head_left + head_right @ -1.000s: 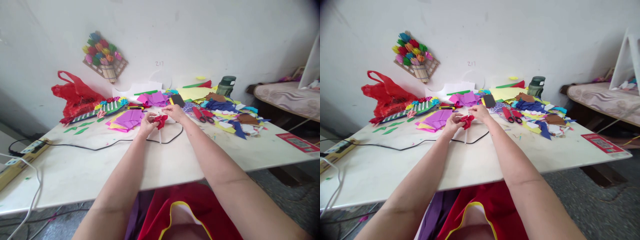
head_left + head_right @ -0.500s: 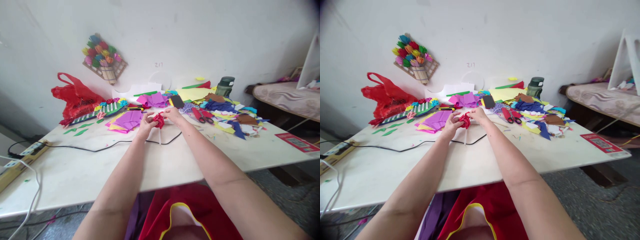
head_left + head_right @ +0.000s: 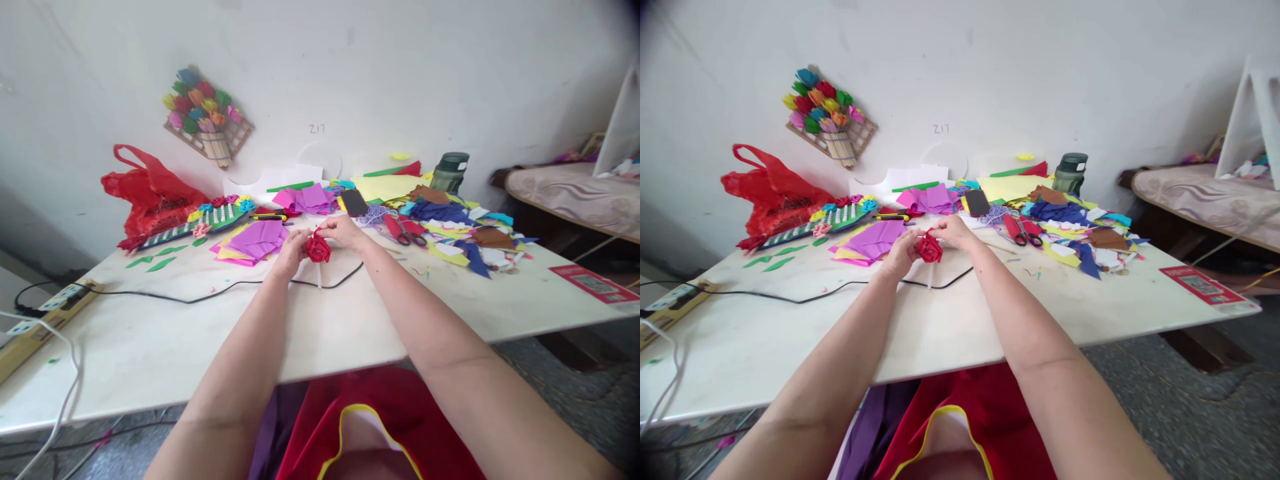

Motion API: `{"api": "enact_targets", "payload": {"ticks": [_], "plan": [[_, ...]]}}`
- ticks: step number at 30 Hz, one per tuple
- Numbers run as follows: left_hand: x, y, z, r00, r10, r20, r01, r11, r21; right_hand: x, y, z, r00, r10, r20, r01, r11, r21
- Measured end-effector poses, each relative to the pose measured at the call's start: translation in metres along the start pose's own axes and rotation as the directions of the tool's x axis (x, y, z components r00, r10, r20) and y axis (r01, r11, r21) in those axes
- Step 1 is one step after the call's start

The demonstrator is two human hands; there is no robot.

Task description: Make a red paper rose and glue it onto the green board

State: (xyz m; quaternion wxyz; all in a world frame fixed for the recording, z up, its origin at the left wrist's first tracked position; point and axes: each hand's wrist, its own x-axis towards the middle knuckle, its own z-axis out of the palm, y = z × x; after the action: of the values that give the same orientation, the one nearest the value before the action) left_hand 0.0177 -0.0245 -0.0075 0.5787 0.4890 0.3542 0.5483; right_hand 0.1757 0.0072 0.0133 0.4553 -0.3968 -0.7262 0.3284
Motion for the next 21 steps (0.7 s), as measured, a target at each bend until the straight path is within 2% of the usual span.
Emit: {"api": "enact_targets", "payload": {"ticks": [6, 13, 17, 19, 21], "plan": [[0.001, 0.001, -0.003, 1.000, 0.003, 0.012, -0.003, 0.998, 0.069, 0.000, -0.004, 0.007, 0.997, -0.070, -0.015, 0.070, 0.997, 0.016], [0.001, 0.000, -0.006, 1.000, 0.024, 0.011, -0.025, 0.997, 0.073, -0.003, -0.012, 0.011, 0.998, -0.064, -0.011, 0.064, 0.998, 0.006], [0.004, -0.001, -0.008, 0.997, 0.042, -0.064, -0.039, 0.998, 0.050, 0.000, -0.011, 0.003, 0.996, -0.052, -0.073, 0.040, 0.988, -0.149], [0.005, -0.001, -0.011, 0.992, 0.049, -0.119, -0.046, 0.999, 0.028, 0.000, -0.009, -0.008, 0.987, -0.010, -0.161, -0.035, 0.960, -0.276], [0.006, 0.000, -0.013, 0.983, 0.058, -0.172, -0.055, 0.998, 0.020, -0.001, -0.005, -0.022, 0.968, 0.043, -0.247, -0.152, 0.883, -0.444]]}}
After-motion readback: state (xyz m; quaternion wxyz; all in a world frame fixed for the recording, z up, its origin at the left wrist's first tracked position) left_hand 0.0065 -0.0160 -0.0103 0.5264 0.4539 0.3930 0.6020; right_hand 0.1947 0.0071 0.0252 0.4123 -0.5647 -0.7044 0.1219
